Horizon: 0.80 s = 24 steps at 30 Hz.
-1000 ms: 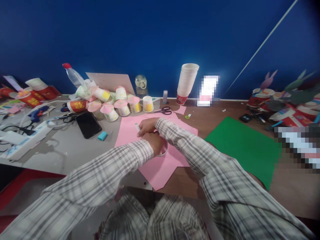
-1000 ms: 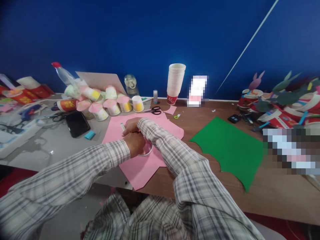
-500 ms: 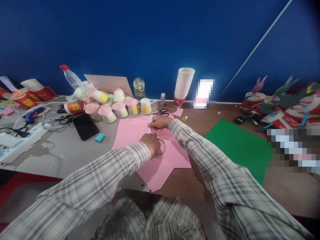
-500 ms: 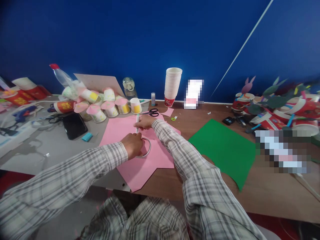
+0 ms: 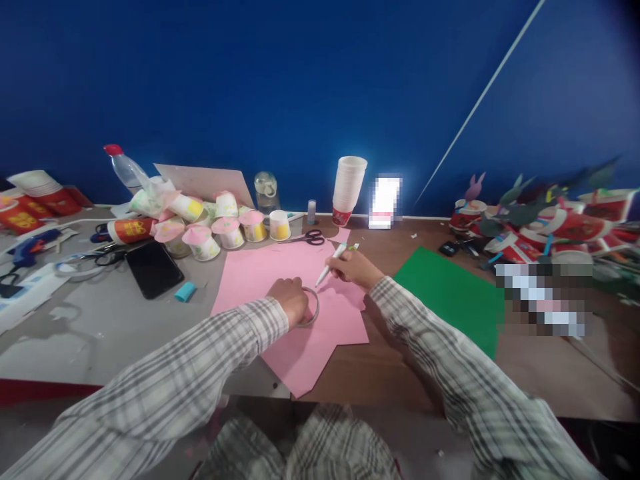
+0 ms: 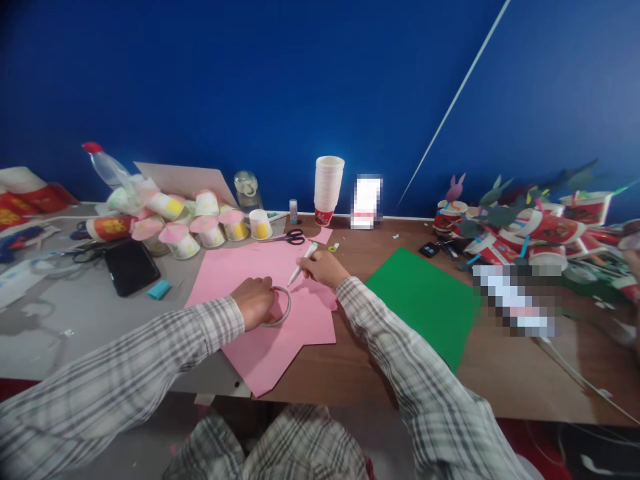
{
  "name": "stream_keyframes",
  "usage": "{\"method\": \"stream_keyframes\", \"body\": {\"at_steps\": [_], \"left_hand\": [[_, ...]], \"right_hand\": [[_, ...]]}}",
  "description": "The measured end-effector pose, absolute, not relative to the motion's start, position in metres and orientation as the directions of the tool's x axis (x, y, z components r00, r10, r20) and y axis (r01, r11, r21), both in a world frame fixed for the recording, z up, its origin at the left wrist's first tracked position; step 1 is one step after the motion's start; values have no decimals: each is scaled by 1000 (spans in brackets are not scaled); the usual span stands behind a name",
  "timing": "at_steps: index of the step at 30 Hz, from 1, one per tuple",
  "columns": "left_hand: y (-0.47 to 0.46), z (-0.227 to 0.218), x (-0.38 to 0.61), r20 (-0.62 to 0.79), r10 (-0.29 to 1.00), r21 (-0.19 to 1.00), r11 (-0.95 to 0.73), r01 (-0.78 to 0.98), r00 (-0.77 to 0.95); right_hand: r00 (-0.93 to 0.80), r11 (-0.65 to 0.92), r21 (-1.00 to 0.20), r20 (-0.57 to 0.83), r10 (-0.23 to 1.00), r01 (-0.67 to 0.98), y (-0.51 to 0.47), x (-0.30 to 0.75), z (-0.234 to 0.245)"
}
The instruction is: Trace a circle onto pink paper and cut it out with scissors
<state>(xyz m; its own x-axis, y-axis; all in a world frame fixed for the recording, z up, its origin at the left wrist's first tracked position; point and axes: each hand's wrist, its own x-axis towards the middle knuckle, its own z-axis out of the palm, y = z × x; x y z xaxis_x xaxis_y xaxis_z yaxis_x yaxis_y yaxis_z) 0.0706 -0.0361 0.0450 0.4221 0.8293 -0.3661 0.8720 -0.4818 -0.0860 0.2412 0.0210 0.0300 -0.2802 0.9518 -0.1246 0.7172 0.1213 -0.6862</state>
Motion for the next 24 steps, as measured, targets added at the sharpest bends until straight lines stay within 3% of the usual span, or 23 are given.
{"method": "stream_keyframes", "body": {"at_steps": [6,10,13,19,24], "left_hand": [[-39,55,63,-348,841,-65,-461,885,413],[-39,53,56,-312,862,-21,-427,904,400],[-39,47,51,-267,875,64,-401,914,403],[-30,44,18,-54,945,414,-274,868,324],[-13,41,-22,85,991,764,-128,632,99]], "right_hand": [[-205,131,-673,-32,978,728,-14,246,31],[-239,195,-593,3,971,781,-32,224,19],[-285,281,-439,58,957,854,-38,202,9],[-255,276,-449,108,961,850,-31,194,4],[-65,170,-562,203,977,809,-3,215,20]]}}
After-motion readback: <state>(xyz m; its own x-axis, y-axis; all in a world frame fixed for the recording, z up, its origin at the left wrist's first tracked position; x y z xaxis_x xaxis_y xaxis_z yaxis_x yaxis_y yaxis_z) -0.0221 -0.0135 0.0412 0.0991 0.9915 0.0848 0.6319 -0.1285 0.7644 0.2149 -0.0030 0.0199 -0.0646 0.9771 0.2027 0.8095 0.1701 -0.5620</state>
